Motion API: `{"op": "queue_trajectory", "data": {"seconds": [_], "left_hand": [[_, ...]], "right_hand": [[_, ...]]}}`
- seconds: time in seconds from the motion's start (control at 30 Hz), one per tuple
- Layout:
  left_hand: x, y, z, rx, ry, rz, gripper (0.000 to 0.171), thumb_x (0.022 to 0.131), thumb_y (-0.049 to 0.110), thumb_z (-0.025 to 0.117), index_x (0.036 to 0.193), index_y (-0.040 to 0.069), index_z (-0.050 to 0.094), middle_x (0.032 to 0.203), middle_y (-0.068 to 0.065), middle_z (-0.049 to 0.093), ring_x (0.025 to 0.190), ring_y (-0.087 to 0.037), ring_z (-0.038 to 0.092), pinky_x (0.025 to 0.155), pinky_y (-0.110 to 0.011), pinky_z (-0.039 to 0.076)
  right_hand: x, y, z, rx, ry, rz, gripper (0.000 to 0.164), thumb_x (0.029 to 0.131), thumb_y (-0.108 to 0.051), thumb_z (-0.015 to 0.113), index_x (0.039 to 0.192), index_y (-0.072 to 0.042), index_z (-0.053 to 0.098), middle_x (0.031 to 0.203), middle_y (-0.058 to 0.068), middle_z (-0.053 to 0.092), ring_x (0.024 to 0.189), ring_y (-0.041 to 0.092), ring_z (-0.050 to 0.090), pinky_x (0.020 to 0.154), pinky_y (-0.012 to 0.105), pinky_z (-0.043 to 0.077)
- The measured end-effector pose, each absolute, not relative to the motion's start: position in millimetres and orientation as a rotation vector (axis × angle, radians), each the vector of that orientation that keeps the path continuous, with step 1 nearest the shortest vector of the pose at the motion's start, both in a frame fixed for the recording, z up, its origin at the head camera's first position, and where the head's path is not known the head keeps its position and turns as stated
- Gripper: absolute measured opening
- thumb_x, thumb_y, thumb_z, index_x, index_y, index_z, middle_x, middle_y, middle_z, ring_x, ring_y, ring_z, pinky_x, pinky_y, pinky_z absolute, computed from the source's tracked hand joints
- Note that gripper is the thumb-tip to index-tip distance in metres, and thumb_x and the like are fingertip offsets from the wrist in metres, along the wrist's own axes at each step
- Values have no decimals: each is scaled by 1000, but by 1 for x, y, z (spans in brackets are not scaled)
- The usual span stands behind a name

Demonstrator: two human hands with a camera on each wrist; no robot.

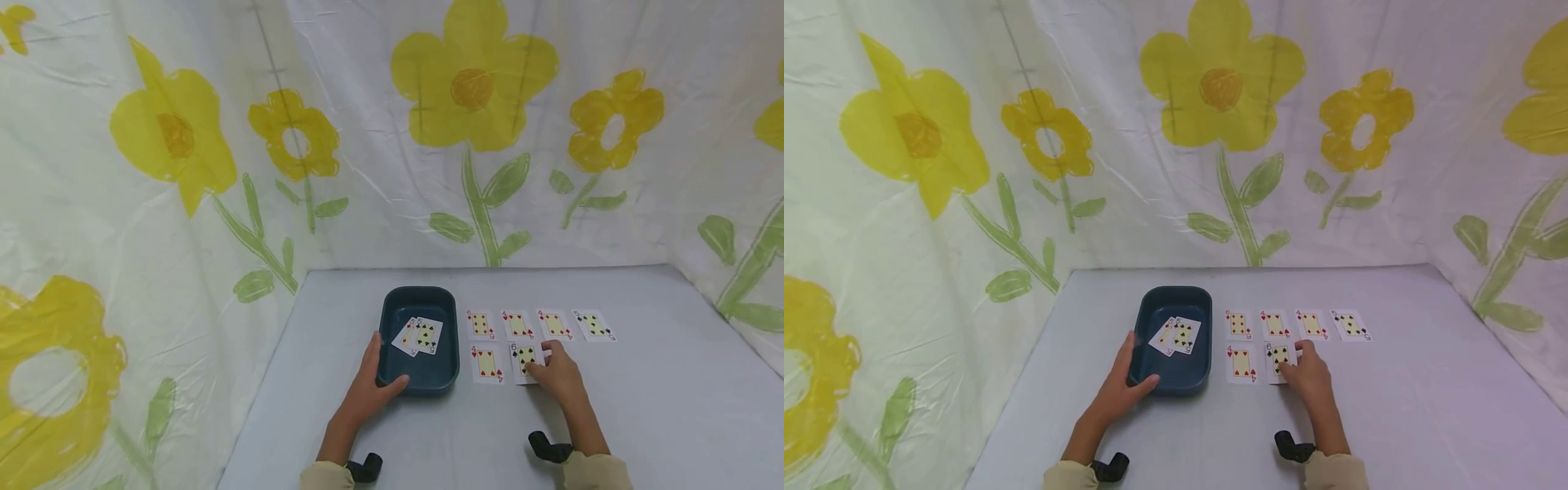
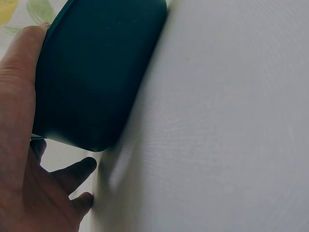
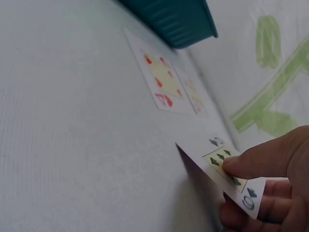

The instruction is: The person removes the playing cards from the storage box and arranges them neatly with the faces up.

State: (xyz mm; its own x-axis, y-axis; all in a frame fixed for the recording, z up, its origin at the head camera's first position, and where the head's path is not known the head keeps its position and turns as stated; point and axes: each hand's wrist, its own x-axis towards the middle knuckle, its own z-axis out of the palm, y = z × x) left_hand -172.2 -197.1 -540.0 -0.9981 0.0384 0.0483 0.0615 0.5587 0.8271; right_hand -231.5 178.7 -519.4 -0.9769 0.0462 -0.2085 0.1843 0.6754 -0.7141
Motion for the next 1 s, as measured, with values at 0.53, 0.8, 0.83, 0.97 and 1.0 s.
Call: {"op": "queue_trajectory", "data": {"seconds": [0.53,0.8,0.83,0.97,1.0], "left_hand": [[-172,-197,-539,-75,-2748,-1469,106,89,46,74,163,23,3,168,2,3,153,-22,6,117,-58,16],[-174,-198,-540,-60,-2761,-1465,106,88,48,74,163,26,1,168,6,2,152,-18,5,117,-56,16],[-174,-198,-540,-54,-2764,-1467,107,88,49,74,163,27,1,167,7,2,152,-16,5,118,-54,16],[-175,-198,-541,-82,-2752,-1460,106,89,48,74,163,22,2,168,4,3,152,-20,5,117,-57,16],[-175,-198,-541,-85,-2750,-1460,106,89,48,74,163,22,2,168,3,3,152,-21,6,117,-57,16]], "right_hand": [[-228,177,-522,192,2878,-931,57,90,-16,67,131,17,44,116,37,57,91,39,56,79,54,48],[-225,174,-524,217,2909,-910,60,88,-17,67,132,17,44,112,37,54,89,41,54,75,52,47],[-224,174,-525,224,2911,-912,60,88,-17,67,132,16,44,111,36,53,89,41,54,74,52,47],[-224,174,-526,231,2927,-906,58,88,-18,67,130,16,45,110,35,51,89,42,53,74,52,46],[-224,174,-527,232,2930,-906,58,88,-18,67,130,16,45,109,35,51,89,42,53,73,52,46]]}}
